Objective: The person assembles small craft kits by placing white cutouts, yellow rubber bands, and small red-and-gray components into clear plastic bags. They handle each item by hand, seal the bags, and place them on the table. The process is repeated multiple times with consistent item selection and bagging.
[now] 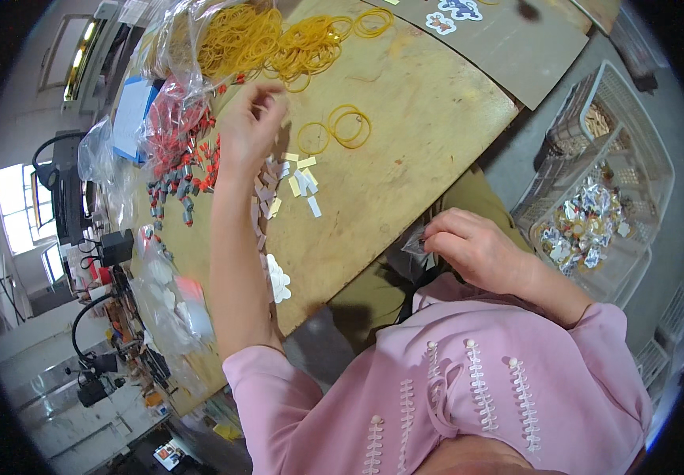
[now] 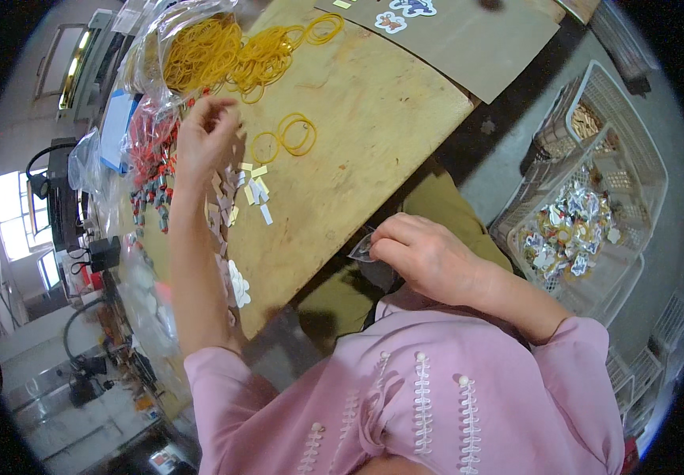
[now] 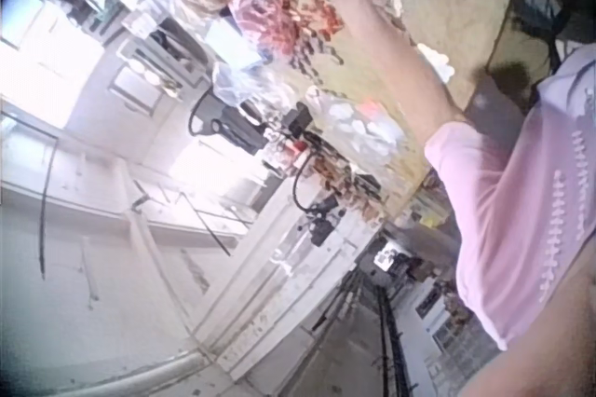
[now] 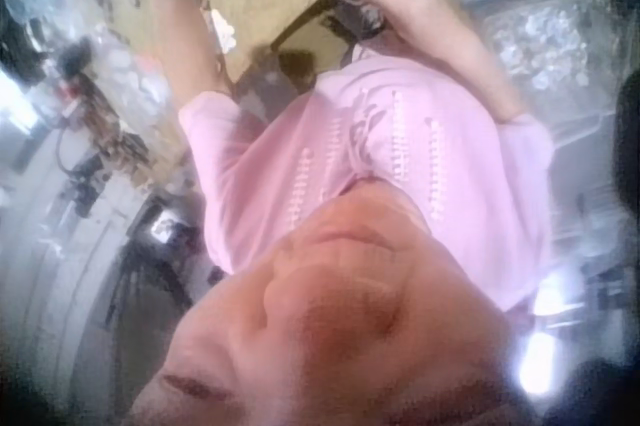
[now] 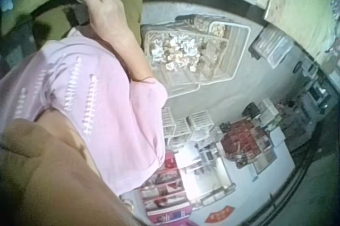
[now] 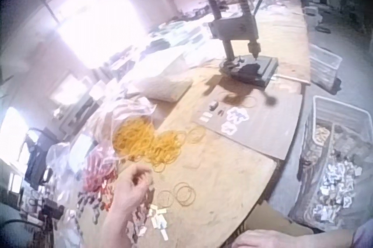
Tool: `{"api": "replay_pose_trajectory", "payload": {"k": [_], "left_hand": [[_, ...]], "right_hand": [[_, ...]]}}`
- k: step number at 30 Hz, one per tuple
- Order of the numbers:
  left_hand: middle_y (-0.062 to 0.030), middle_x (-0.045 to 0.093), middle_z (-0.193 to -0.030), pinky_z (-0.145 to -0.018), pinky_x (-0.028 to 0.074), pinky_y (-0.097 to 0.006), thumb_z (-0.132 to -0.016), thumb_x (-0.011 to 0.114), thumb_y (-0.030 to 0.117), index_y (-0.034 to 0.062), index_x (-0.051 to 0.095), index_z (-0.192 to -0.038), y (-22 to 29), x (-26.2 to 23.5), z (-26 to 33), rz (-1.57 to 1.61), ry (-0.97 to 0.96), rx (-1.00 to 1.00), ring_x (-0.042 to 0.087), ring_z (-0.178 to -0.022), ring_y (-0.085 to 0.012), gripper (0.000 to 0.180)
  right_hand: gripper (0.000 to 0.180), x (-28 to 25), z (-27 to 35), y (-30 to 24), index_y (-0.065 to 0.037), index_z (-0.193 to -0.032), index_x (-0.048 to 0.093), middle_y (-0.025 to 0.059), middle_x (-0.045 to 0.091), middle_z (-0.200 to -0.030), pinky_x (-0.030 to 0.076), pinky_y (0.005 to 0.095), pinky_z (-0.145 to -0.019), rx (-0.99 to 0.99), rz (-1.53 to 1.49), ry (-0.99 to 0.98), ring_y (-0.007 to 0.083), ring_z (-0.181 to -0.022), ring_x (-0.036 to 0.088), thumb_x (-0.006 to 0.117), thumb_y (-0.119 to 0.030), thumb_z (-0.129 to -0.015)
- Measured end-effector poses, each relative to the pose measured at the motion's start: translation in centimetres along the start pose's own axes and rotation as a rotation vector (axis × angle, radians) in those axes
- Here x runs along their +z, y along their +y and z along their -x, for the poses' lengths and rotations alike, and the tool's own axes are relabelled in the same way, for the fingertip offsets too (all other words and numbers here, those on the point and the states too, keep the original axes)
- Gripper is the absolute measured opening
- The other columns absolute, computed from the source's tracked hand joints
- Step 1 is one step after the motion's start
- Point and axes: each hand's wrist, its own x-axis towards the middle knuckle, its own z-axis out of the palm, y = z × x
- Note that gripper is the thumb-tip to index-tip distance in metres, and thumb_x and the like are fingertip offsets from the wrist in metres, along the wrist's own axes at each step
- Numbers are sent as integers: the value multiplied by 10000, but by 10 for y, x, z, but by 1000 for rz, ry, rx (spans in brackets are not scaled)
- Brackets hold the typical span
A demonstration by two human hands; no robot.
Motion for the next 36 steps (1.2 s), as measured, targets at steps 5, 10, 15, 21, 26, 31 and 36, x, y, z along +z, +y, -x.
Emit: {"api": "replay_pose_trajectory", "payload": {"k": [5,10,15,21,26,31,36], "left_hand": [[34,650,-888,-709,485,-249,-936,805,202,34,737,-1105,-13,16,-18,-179,-55,74,573,-756,-79,248],[24,668,-831,-696,494,-249,-963,772,173,13,743,-1023,-15,10,-11,-197,-113,-9,584,-761,-63,173],[-1,676,-810,-680,505,-247,-949,777,142,-1,734,-995,21,6,42,-81,-226,-118,607,-746,-65,156],[-68,670,-777,-670,527,-281,-890,807,137,-14,729,-929,28,17,55,-354,-140,146,625,-710,-81,174],[-52,662,-703,-576,512,-321,-900,736,105,-24,708,-909,28,18,44,-73,-170,-175,615,-596,-148,132],[25,643,-738,-578,488,-246,-906,760,111,-35,716,-969,63,27,52,345,-133,-419,563,-619,-64,165],[-3,611,-736,-658,501,-277,-839,833,139,-2,733,-1001,27,45,52,106,-214,-75,586,-702,-97,237]], "right_hand": [[220,0,-12,-3,-21,-995,649,127,654,-1045,556,423,-853,-46,5,15,342,-993,661,684,9,-780],[238,5,-6,1,-20,-990,647,131,650,-1037,557,430,-845,-18,18,17,344,-985,660,698,11,-760],[239,7,2,6,-18,-989,647,132,647,-1030,556,433,-842,-3,4,6,348,-981,658,701,9,-757],[205,8,-5,2,-10,-986,648,133,646,-1022,556,427,-837,-43,18,-7,349,-969,656,682,9,-785],[185,13,-3,1,-15,-991,655,131,652,-1024,561,427,-848,-55,5,-18,347,-985,661,682,-4,-809],[167,14,7,2,-24,-991,660,126,657,-1035,565,428,-857,-1,19,-28,346,-998,664,682,-24,-825],[158,13,9,3,-27,-996,657,130,655,-1048,563,428,-859,-8,31,-66,346,-1005,661,676,-31,-839]]}}
